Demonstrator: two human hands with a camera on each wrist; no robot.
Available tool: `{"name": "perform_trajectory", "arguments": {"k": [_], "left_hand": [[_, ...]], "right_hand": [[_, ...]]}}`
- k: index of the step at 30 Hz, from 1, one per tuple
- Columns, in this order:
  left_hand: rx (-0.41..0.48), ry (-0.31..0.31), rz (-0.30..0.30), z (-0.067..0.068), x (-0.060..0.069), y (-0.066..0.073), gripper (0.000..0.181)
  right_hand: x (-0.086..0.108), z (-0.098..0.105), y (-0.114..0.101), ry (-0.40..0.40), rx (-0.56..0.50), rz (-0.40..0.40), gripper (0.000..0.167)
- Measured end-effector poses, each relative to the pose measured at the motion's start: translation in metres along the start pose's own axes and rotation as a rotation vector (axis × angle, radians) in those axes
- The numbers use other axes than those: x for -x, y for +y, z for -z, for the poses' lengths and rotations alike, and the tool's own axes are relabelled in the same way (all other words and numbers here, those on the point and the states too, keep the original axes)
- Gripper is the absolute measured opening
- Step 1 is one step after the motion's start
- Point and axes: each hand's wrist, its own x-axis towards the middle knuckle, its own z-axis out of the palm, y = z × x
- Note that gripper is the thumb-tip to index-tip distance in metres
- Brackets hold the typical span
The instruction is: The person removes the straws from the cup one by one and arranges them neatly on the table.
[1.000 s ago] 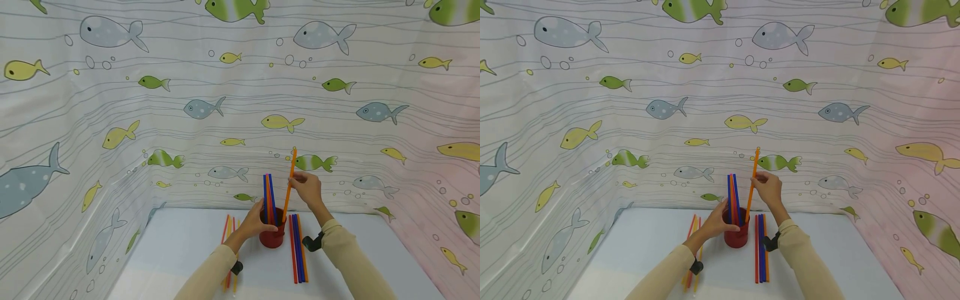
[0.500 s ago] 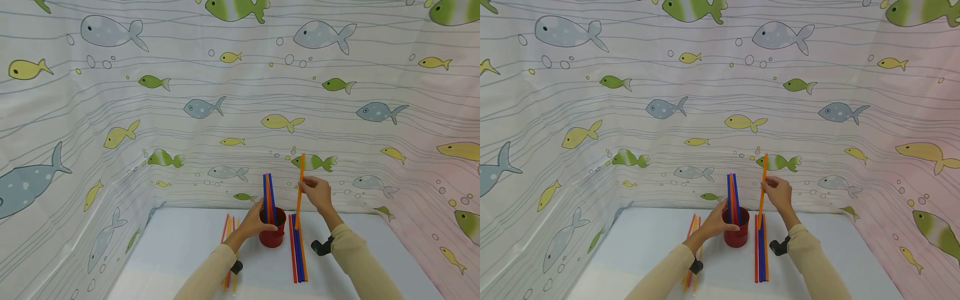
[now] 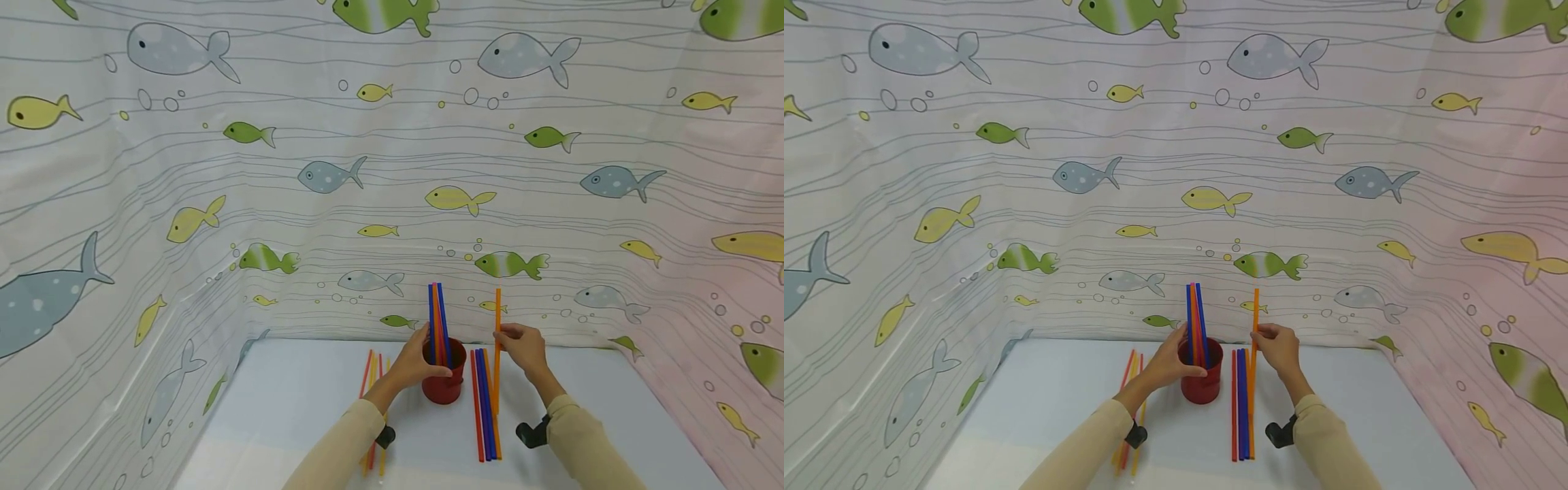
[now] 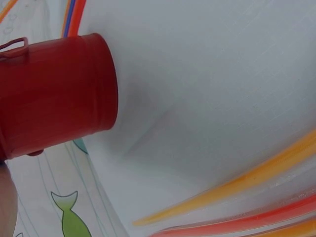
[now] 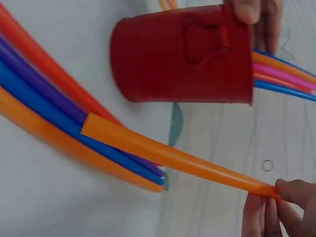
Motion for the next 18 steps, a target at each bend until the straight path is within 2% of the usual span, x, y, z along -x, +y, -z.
{"name": "perform_trajectory", "arguments": {"k": [7,18], "left_hand": [[0.003,-0.004,0.008,0.000,0.000,0.000,0.116],[0.003,-0.007,0.001,0.000,-0.001,-0.002,0.117]], "right_hand": [[0.008,-0.008,0.029,-0.036,0.019,-0.068,0.037],[0.017,-0.016,0.058,-0.071,0.067,-0.161,0.033]]}}
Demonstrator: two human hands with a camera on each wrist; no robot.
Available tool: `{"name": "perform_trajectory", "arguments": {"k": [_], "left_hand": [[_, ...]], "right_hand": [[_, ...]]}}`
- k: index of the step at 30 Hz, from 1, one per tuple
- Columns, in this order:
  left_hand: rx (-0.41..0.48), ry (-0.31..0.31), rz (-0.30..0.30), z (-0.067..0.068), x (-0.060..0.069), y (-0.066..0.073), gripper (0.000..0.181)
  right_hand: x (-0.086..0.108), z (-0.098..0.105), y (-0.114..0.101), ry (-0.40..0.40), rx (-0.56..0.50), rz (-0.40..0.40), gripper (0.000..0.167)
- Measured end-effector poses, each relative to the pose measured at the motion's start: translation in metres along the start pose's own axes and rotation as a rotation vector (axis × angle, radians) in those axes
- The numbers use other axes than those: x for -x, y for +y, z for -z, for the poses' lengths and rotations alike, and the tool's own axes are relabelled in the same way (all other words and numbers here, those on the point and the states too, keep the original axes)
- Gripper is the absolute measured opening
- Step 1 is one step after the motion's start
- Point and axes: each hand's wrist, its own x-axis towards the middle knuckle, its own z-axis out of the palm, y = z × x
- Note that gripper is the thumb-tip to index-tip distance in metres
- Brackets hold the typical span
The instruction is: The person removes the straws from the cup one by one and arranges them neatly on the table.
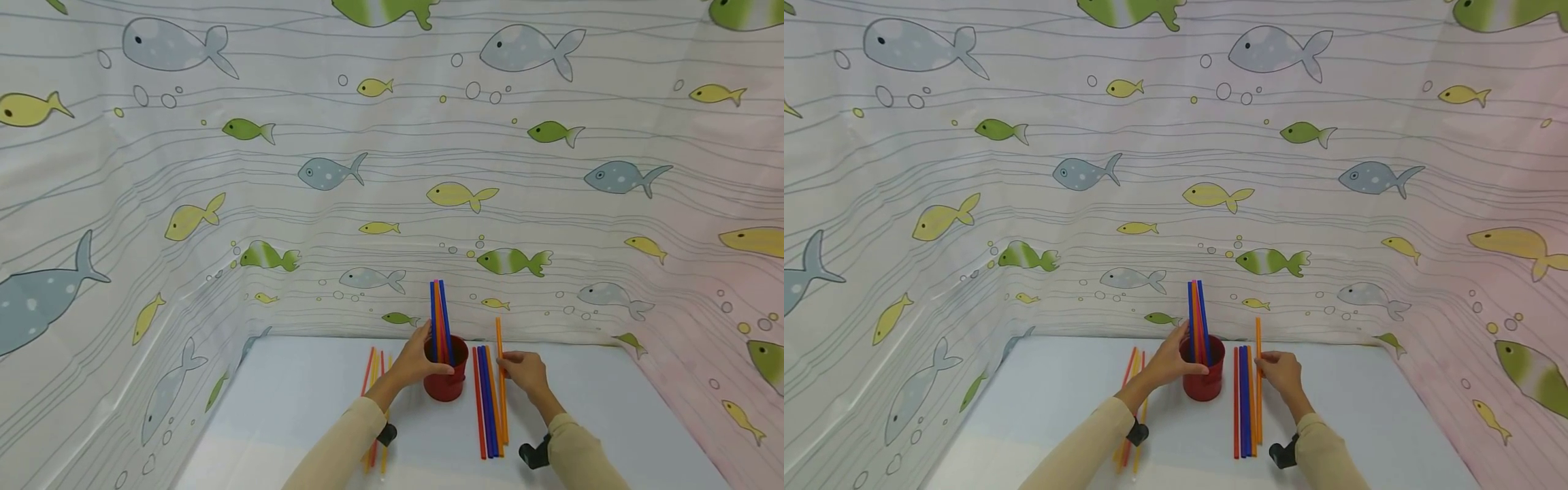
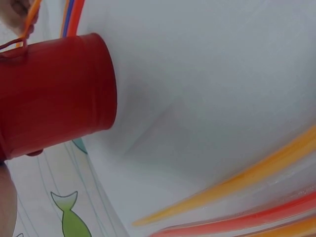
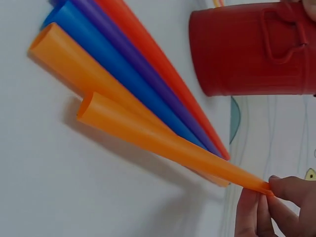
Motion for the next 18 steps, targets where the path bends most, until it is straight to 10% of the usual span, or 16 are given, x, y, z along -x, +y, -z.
{"name": "perform_trajectory", "arguments": {"k": [18], "left_hand": [[-0.043,0.003,0.005,-0.001,-0.001,-0.002,0.119]], "right_hand": [[0.002,-0.007,0.017,-0.046,0.017,-0.026,0.032]]}}
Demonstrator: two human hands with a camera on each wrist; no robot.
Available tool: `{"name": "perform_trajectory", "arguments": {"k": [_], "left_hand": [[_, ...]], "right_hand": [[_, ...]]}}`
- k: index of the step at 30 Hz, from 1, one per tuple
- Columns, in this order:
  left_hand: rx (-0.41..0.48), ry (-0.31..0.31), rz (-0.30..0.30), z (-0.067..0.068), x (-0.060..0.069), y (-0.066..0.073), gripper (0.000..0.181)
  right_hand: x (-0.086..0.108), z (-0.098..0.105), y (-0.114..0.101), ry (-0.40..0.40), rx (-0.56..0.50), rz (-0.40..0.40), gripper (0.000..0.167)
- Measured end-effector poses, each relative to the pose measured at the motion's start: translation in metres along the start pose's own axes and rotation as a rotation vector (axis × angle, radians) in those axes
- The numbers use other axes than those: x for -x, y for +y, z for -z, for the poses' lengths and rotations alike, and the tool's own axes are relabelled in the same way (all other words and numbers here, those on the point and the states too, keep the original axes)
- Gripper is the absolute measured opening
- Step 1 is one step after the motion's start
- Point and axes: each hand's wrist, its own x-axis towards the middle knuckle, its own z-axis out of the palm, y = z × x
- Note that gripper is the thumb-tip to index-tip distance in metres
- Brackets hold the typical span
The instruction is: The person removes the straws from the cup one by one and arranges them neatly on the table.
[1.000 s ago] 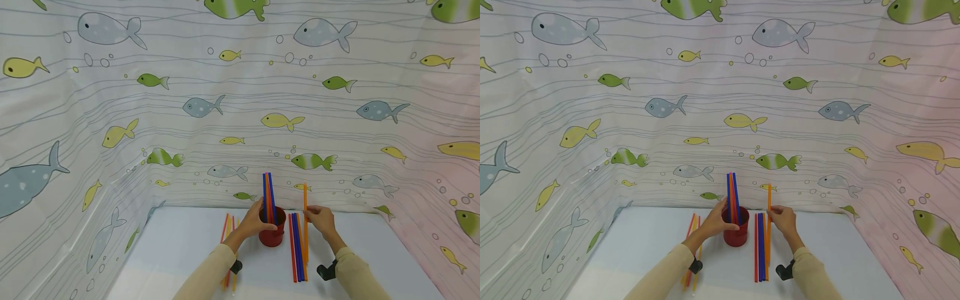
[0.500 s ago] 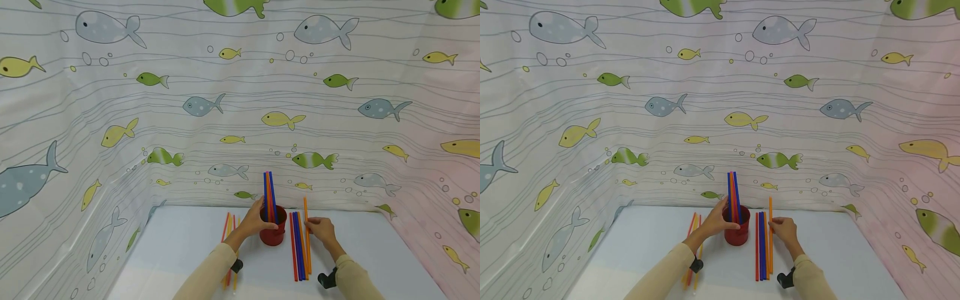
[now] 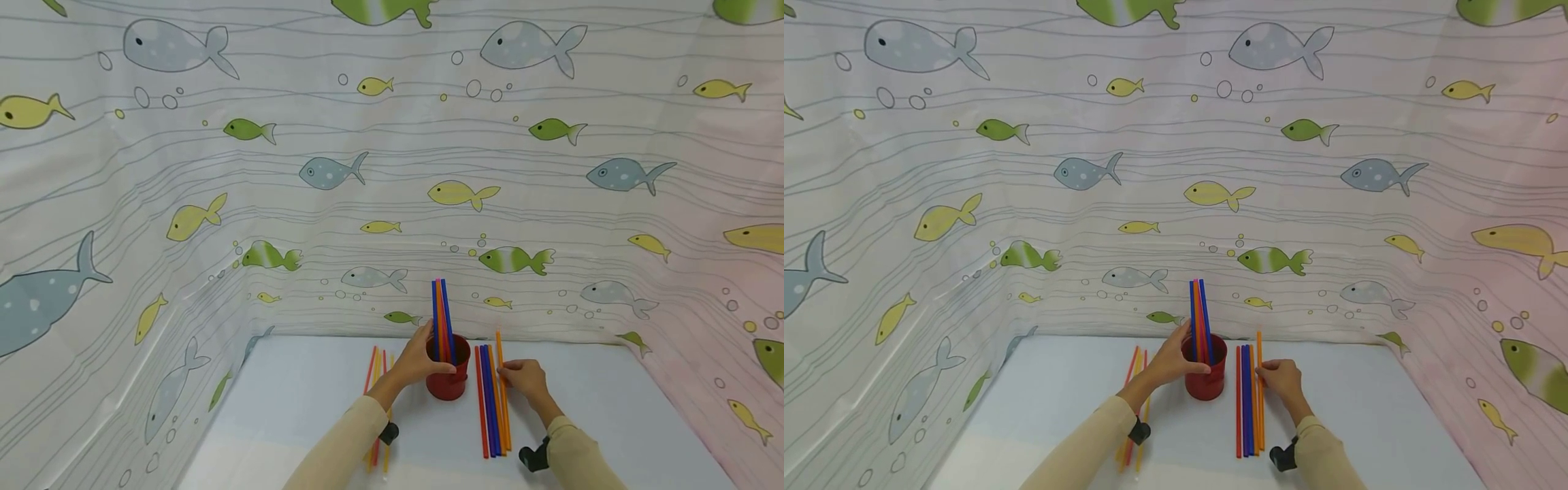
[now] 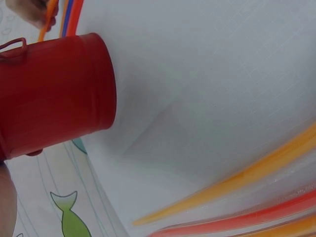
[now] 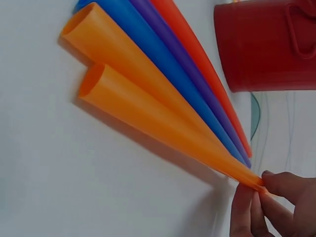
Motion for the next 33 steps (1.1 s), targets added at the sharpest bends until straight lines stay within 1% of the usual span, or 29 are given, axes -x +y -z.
{"name": "perform_trajectory", "arguments": {"k": [6,11,20,22,28,33], "left_hand": [[0.009,-0.001,-0.005,0.0001,0.0002,-0.0004,0.119],[0.026,0.000,-0.012,-0.0003,-0.0002,-0.0017,0.119],[0.028,-0.008,-0.030,0.0006,-0.0016,-0.0017,0.118],[0.033,-0.006,-0.031,0.0008,-0.0016,-0.0015,0.117],[0.048,-0.007,-0.019,0.0008,-0.0014,-0.0010,0.117],[0.053,-0.011,0.002,0.0002,-0.0004,-0.0009,0.117]], "right_hand": [[-0.0029,-0.0026,0.0057,-0.004,0.049,-0.013,0.033],[-0.0051,-0.0044,0.0089,0.003,0.066,-0.011,0.032],[-0.0057,-0.0051,0.0096,0.008,0.115,-0.009,0.031],[-0.0057,-0.0047,0.0094,0.006,0.122,0.001,0.031],[-0.0066,-0.0050,0.0097,0.003,0.164,0.022,0.030],[-0.0055,-0.0063,0.0101,0.009,0.181,0.020,0.030]]}}
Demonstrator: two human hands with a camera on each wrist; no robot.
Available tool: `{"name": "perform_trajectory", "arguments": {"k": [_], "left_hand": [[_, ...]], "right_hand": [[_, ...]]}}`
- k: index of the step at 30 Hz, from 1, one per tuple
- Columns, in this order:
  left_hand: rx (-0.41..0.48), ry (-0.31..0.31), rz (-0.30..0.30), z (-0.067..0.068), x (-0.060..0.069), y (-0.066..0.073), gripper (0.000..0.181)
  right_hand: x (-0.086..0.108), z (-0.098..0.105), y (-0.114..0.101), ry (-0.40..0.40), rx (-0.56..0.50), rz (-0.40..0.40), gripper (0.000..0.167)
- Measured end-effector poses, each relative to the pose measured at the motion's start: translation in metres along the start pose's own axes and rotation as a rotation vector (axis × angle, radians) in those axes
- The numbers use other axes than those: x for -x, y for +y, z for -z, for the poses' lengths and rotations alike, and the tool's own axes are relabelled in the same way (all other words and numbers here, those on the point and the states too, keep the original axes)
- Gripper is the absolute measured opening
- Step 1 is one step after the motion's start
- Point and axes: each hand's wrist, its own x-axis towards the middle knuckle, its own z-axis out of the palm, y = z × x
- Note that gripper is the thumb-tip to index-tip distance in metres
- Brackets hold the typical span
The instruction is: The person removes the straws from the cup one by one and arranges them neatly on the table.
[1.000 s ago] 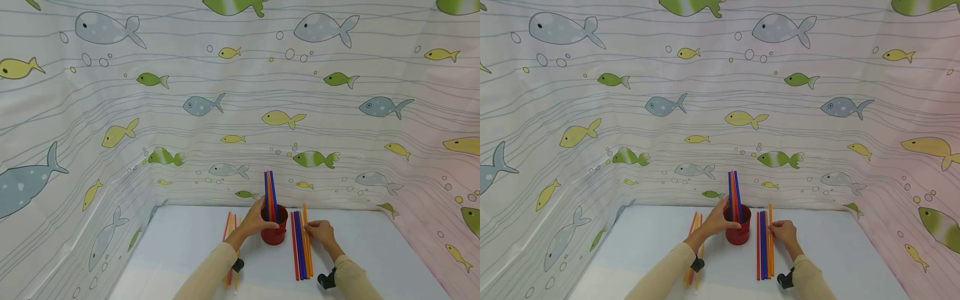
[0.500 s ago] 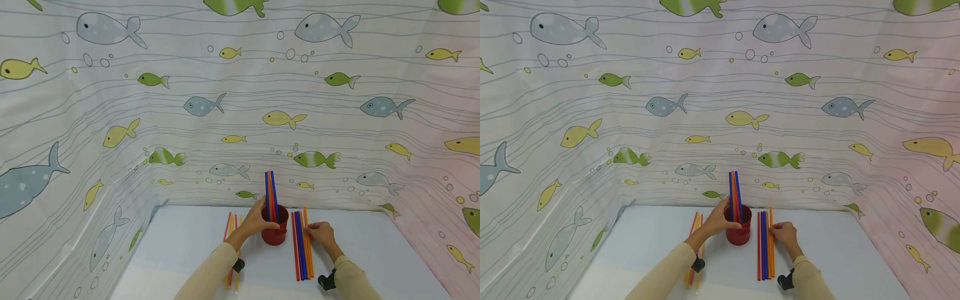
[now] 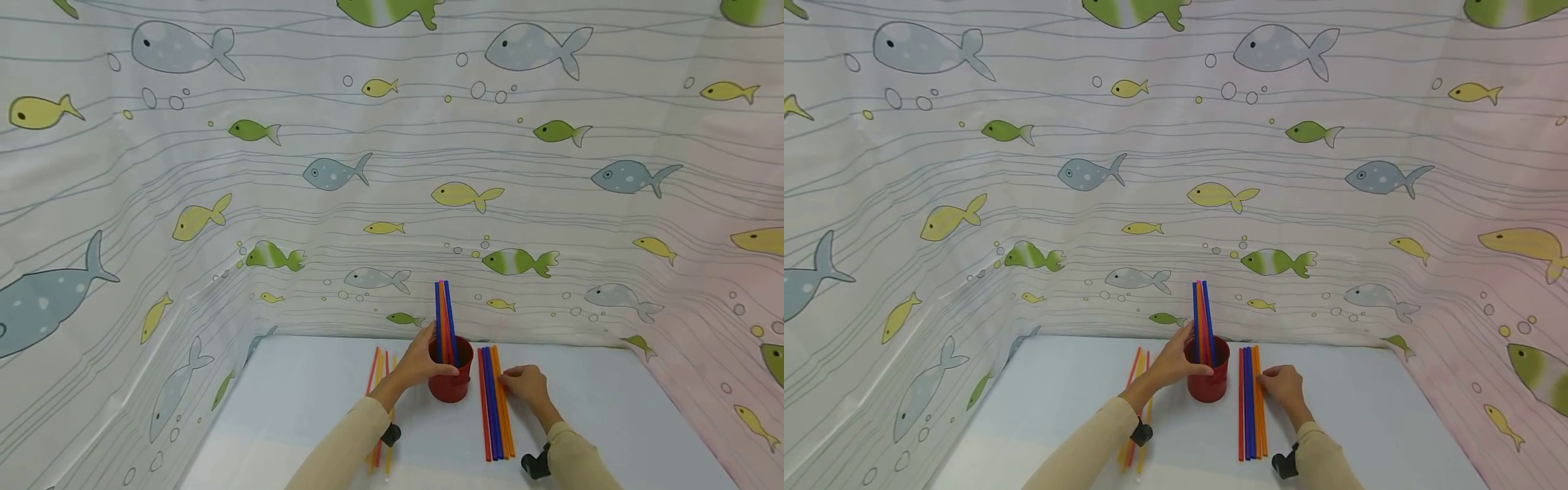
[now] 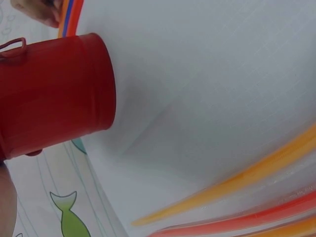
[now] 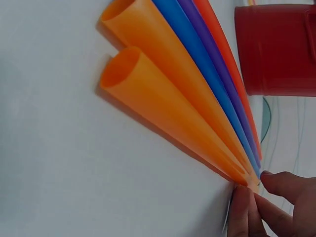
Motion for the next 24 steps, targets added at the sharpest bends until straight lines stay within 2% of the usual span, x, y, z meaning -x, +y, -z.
{"name": "perform_trajectory", "arguments": {"k": [11,17,24], "left_hand": [[-0.005,0.001,0.003,-0.001,0.000,-0.001,0.117],[-0.020,0.004,-0.004,-0.001,0.000,-0.001,0.117],[-0.025,0.004,-0.005,0.000,0.000,-0.001,0.119]], "right_hand": [[0.003,0.000,0.002,0.012,-0.015,-0.029,0.030],[0.002,0.002,-0.003,0.040,-0.068,0.002,0.029],[-0.002,0.011,-0.023,0.077,-0.084,0.052,0.028]]}}
